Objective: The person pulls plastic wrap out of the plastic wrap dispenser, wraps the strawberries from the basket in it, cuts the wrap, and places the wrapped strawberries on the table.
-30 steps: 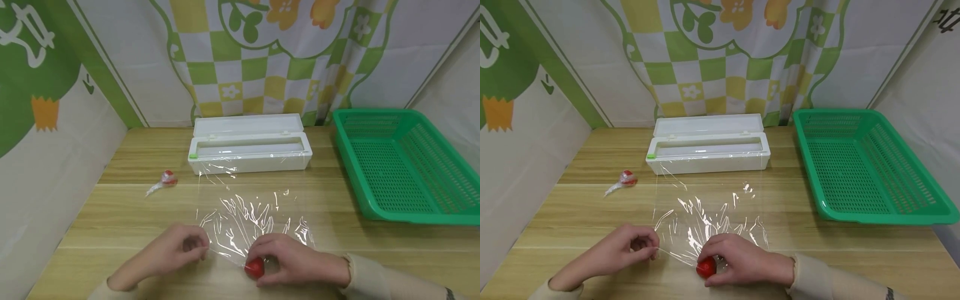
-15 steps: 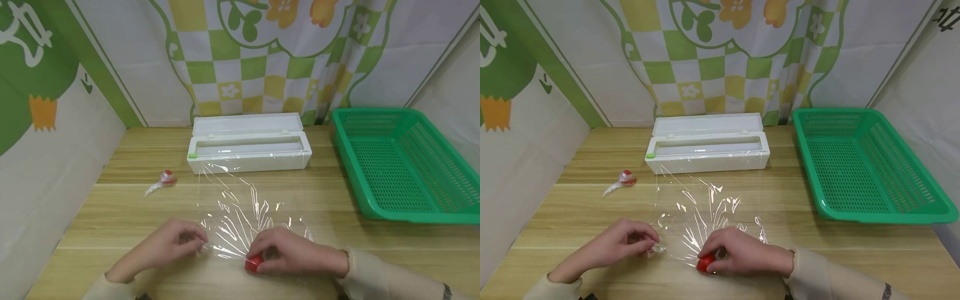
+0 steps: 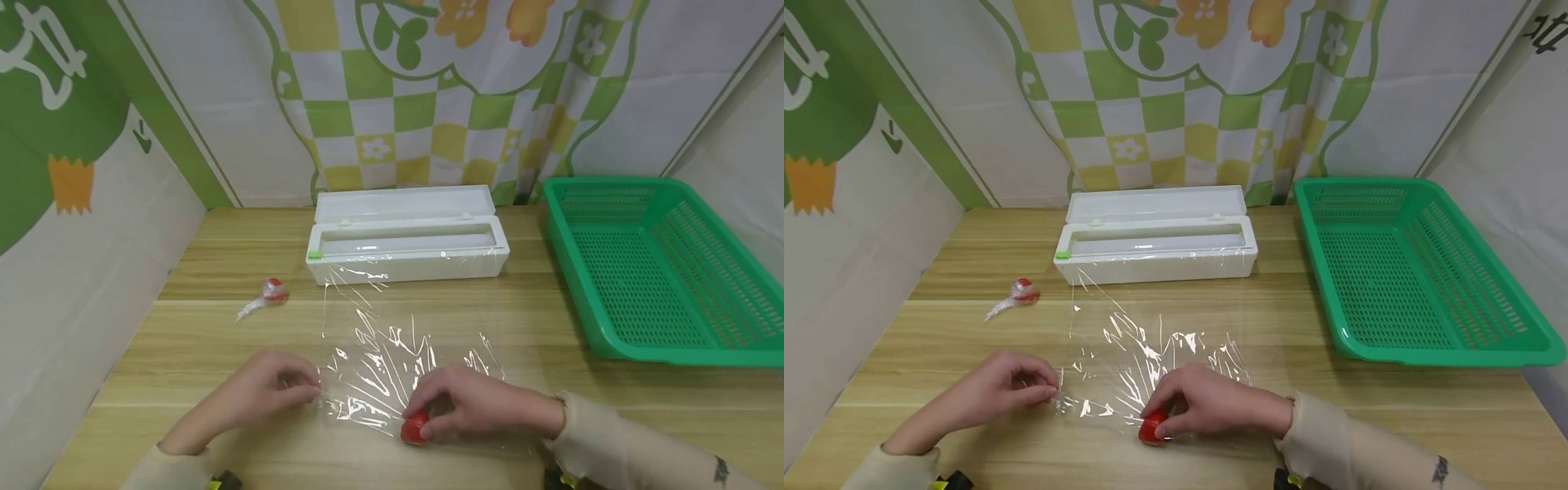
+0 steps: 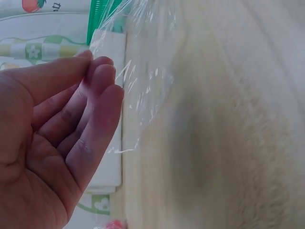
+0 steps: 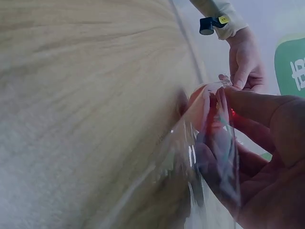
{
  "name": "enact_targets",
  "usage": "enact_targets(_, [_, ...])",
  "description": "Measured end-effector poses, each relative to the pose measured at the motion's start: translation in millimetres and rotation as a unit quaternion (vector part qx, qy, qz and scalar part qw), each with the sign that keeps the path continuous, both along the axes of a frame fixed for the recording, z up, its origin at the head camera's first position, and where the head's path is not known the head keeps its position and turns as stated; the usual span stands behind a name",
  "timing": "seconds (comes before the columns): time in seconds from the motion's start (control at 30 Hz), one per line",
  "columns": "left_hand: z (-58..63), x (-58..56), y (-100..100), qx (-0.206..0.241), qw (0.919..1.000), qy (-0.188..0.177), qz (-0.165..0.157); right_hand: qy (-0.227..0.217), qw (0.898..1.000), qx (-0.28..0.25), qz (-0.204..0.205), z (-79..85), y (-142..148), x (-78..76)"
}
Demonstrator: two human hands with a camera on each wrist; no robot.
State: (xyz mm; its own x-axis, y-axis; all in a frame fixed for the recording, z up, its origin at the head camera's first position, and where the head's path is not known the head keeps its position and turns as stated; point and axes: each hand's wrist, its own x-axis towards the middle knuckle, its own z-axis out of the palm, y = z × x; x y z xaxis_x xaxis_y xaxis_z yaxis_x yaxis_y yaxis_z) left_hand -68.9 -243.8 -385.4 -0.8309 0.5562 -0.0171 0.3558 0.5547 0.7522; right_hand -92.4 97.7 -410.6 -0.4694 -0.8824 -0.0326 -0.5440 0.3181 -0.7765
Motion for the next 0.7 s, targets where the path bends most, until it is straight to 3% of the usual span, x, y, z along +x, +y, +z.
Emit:
enact_targets(0.23, [12.1,-2.5,-1,-0.050,0.9965,0.048,0.046,-0.012,1.000,0.014,-0.003,0.0,0,-2.9])
enact_targets(0.33, [16.5,-0.8,7,-0.053,0.9920,0.099,0.059,-0.032,0.999,0.018,-0.008,0.9,-1,-3.7])
enact_targets(0.4, [17.7,2.0,18,-0.039,0.9860,0.154,0.051,-0.057,0.998,0.019,-0.014,1.4,-1,-4.0])
enact_targets(0.5, [17.7,8.2,38,-0.011,0.9691,0.247,0.004,-0.093,0.995,0.022,-0.027,1.9,-2,-4.3])
enact_targets(0.57, [16.8,12.3,52,0.007,0.9560,0.290,-0.046,-0.114,0.993,0.021,-0.036,2.1,-2,-4.9])
enact_targets(0.7, [11.7,18.2,78,0.000,0.9357,0.327,-0.133,-0.138,0.989,0.021,-0.052,2.2,-3,-6.6])
